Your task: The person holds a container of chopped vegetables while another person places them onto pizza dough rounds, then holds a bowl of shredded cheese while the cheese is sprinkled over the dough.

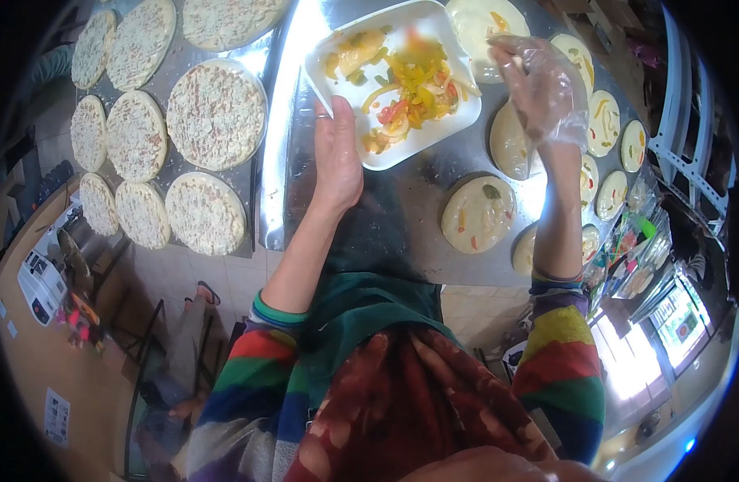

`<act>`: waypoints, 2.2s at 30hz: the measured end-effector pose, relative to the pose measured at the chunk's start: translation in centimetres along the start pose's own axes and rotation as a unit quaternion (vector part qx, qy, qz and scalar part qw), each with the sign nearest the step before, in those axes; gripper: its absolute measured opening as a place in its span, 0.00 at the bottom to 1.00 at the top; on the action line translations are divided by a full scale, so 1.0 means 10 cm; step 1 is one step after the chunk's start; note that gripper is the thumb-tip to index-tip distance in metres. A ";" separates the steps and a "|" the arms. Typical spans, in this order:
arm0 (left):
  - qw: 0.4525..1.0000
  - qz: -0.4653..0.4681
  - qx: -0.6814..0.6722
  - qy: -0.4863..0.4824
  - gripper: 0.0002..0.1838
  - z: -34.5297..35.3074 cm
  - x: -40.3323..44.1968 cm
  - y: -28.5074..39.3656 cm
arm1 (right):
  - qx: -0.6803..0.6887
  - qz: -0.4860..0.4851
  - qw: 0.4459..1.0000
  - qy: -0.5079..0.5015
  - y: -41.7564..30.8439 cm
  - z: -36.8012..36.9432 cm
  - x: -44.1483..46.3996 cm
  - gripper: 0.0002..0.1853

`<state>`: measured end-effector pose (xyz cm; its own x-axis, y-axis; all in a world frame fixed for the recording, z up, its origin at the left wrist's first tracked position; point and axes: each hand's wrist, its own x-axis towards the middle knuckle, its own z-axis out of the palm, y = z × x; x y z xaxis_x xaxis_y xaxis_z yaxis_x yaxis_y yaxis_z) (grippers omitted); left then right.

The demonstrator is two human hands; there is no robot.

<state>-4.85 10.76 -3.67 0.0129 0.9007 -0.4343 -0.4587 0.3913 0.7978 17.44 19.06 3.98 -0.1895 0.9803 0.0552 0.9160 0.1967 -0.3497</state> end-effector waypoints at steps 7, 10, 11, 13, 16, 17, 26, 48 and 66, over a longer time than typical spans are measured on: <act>0.999 -0.004 -0.032 -0.028 0.29 0.11 -0.07 0.01 | 0.048 -0.208 0.976 -0.049 -0.53 0.37 -0.22 0.16; 1.000 0.011 0.006 -0.020 0.28 0.20 -0.12 0.07 | -0.067 -0.175 0.974 -0.128 -0.76 0.39 -0.23 0.20; 1.000 0.018 0.021 -0.014 0.28 0.22 -0.13 0.07 | -0.088 -0.168 0.971 -0.145 -0.77 0.41 -0.24 0.19; 1.000 0.015 0.019 -0.007 0.28 0.22 -0.13 0.06 | -0.101 -0.193 0.970 -0.105 -0.68 0.58 -0.30 0.17; 1.000 0.013 0.014 0.007 0.27 0.22 -0.12 0.02 | -0.108 -0.180 0.967 -0.144 -0.67 0.59 -0.27 0.14; 1.000 0.013 0.012 0.012 0.27 0.22 -0.11 0.01 | -0.107 -0.167 0.965 -0.173 -0.68 0.56 -0.24 0.14; 0.998 -0.030 -0.047 0.028 0.27 0.08 0.00 -0.04 | -0.009 0.057 0.993 -0.101 0.06 -0.07 0.27 0.14; 1.000 0.014 0.002 0.022 0.35 0.17 -0.08 0.03 | 0.096 0.060 0.990 -0.088 -0.08 -0.19 0.16 0.14; 0.999 0.005 -0.047 0.015 0.25 0.19 -0.12 0.00 | 0.245 0.124 0.952 -0.134 -0.30 0.02 0.09 0.12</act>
<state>-3.22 10.03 -2.36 -0.0186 0.8974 -0.4409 -0.5395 0.3623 0.7600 14.47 19.35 4.83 -0.1315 0.9437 -0.3036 0.6821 -0.1361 -0.7185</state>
